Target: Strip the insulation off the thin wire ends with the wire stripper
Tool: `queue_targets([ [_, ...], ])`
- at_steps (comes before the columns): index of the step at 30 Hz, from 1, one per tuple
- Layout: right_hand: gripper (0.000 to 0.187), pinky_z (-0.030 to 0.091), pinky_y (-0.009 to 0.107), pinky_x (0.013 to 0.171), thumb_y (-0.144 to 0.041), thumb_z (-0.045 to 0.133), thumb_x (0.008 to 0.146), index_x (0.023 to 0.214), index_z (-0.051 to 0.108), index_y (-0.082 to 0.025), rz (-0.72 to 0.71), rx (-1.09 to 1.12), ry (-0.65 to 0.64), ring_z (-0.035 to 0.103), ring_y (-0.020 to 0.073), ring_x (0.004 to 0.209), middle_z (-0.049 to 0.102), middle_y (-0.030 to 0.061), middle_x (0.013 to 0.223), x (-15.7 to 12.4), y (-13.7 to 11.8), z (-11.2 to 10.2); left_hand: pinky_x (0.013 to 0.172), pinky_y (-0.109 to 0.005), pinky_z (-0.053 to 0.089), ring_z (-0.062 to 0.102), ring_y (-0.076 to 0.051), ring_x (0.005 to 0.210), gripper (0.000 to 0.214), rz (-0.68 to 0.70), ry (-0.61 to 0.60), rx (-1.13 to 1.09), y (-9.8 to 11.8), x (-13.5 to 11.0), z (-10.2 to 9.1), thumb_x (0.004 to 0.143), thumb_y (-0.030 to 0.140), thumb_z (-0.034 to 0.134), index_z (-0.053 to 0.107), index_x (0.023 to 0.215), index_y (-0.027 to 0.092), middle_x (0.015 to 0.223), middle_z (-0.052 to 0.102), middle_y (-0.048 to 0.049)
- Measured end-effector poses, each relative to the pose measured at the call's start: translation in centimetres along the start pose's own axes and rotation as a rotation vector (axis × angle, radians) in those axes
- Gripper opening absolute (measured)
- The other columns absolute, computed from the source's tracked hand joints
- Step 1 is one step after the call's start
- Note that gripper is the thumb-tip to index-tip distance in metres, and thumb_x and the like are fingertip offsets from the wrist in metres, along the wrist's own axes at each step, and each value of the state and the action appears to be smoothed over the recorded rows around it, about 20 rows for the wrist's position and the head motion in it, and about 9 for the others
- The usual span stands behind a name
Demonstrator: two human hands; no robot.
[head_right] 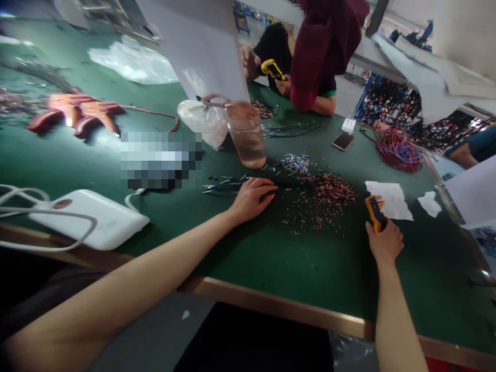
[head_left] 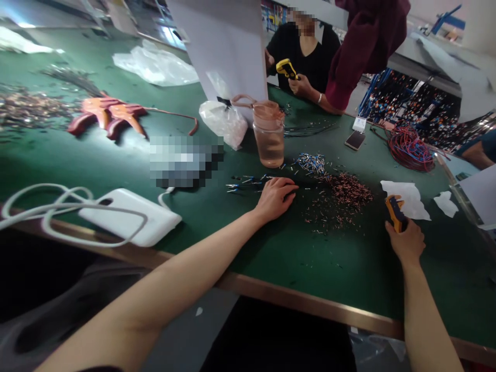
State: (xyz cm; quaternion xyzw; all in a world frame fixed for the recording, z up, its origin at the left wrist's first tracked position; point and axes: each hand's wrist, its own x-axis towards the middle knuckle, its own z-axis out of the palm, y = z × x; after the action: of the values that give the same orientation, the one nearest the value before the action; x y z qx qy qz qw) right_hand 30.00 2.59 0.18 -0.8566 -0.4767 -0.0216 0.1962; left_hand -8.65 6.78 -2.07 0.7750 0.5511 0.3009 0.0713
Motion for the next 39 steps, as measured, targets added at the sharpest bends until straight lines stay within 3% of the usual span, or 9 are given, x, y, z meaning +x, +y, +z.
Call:
queue_targets([
  [5, 0.059, 0.033, 0.065, 0.096, -0.053, 0.059, 0.074, 0.122, 0.06, -0.018, 0.019, 0.011, -0.019, 0.046, 0.0466, 0.121, 0.054, 0.0224, 0.131, 0.0, 0.0, 0.4, 0.097, -0.044, 0.044, 0.054, -0.029, 0.112, 0.038, -0.043, -0.069, 0.059, 0.2, 1.5, 0.5, 0.085, 0.022, 0.056, 0.064, 0.122, 0.022, 0.125, 0.061, -0.0099],
  [7, 0.053, 0.031, 0.065, 0.099, -0.05, 0.057, 0.075, 0.119, 0.061, -0.019, -0.014, 0.009, 0.03, 0.045, 0.045, 0.123, 0.054, 0.0207, 0.132, -0.3, -0.1, 0.2, 0.093, -0.044, 0.044, 0.054, -0.029, 0.108, 0.03, -0.091, -0.092, 0.105, -0.1, 2.3, 0.6, 0.086, 0.024, 0.057, 0.066, 0.115, 0.021, 0.118, 0.063, -0.0103],
  [12, 0.042, 0.036, 0.055, 0.099, -0.047, 0.052, 0.081, 0.109, 0.065, -0.019, -0.409, 0.115, 0.076, 0.055, 0.0353, 0.113, 0.065, 0.0154, 0.117, -1.9, -2.3, -1.1, 0.088, -0.041, 0.042, 0.054, -0.028, 0.102, 0.015, -0.088, -0.104, 0.174, -1.1, 3.1, 0.4, 0.09, 0.032, 0.057, 0.066, 0.091, 0.02, 0.104, 0.064, -0.0086],
  [15, 0.033, 0.042, 0.048, 0.094, -0.046, 0.052, 0.085, 0.099, 0.069, -0.022, -0.653, 0.291, -0.068, 0.061, 0.0302, 0.101, 0.07, 0.0117, 0.103, -3.3, -5.1, -1.4, 0.088, -0.04, 0.04, 0.055, -0.027, 0.1, 0.016, -0.034, -0.125, 0.205, -1.4, 3.1, 0.0, 0.093, 0.032, 0.054, 0.064, 0.087, 0.02, 0.098, 0.065, -0.0084],
  [19, 0.023, 0.041, 0.045, 0.091, -0.042, 0.057, 0.086, 0.091, 0.073, -0.026, -0.823, 0.394, -0.247, 0.063, 0.0274, 0.092, 0.072, 0.0071, 0.093, -4.9, -9.1, -0.8, 0.086, -0.038, 0.039, 0.058, -0.026, 0.096, 0.019, -0.05, -0.174, 0.194, -1.4, 3.2, -0.6, 0.096, 0.031, 0.049, 0.062, 0.092, 0.018, 0.093, 0.065, -0.0084],
  [24, 0.016, 0.04, 0.041, 0.083, -0.035, 0.058, 0.088, 0.086, 0.072, -0.028, -0.944, 0.308, -0.408, 0.062, 0.0243, 0.083, 0.072, 0.0043, 0.087, -5.6, -11.5, 0.1, 0.083, -0.035, 0.039, 0.058, -0.024, 0.095, 0.016, -0.001, -0.193, 0.171, -1.5, 3.1, -1.0, 0.094, 0.034, 0.053, 0.062, 0.1, 0.021, 0.097, 0.066, -0.0056],
  [30, 0.008, 0.036, 0.038, 0.081, -0.026, 0.062, 0.088, 0.084, 0.069, -0.026, -1.089, 0.141, -0.443, 0.063, 0.0229, 0.083, 0.071, 0.0031, 0.086, -6.0, -12.4, 1.0, 0.083, -0.036, 0.039, 0.057, -0.025, 0.093, 0.018, -0.013, -0.267, 0.227, -1.1, 3.1, -1.2, 0.094, 0.032, 0.054, 0.063, 0.088, 0.019, 0.089, 0.065, -0.0064],
  [36, 0.011, 0.034, 0.035, 0.081, -0.019, 0.059, 0.09, 0.081, 0.064, -0.022, -1.078, -0.029, -0.489, 0.063, 0.0202, 0.083, 0.07, 0.0032, 0.084, -6.4, -13.6, 0.9, 0.084, -0.036, 0.04, 0.06, -0.026, 0.097, 0.021, 0.01, -0.348, 0.272, 0.1, 3.2, -2.2, 0.097, 0.031, 0.05, 0.063, 0.092, 0.015, 0.094, 0.068, -0.0104],
  [39, 0.009, 0.034, 0.034, 0.079, -0.016, 0.059, 0.09, 0.082, 0.063, -0.021, -1.081, -0.086, -0.497, 0.064, 0.0203, 0.084, 0.07, 0.0034, 0.085, -6.5, -13.7, 0.7, 0.082, -0.035, 0.042, 0.064, -0.024, 0.095, 0.022, -0.065, -0.4, 0.237, 0.6, 3.3, -2.9, 0.099, 0.03, 0.045, 0.061, 0.099, 0.014, 0.099, 0.069, -0.0109],
])
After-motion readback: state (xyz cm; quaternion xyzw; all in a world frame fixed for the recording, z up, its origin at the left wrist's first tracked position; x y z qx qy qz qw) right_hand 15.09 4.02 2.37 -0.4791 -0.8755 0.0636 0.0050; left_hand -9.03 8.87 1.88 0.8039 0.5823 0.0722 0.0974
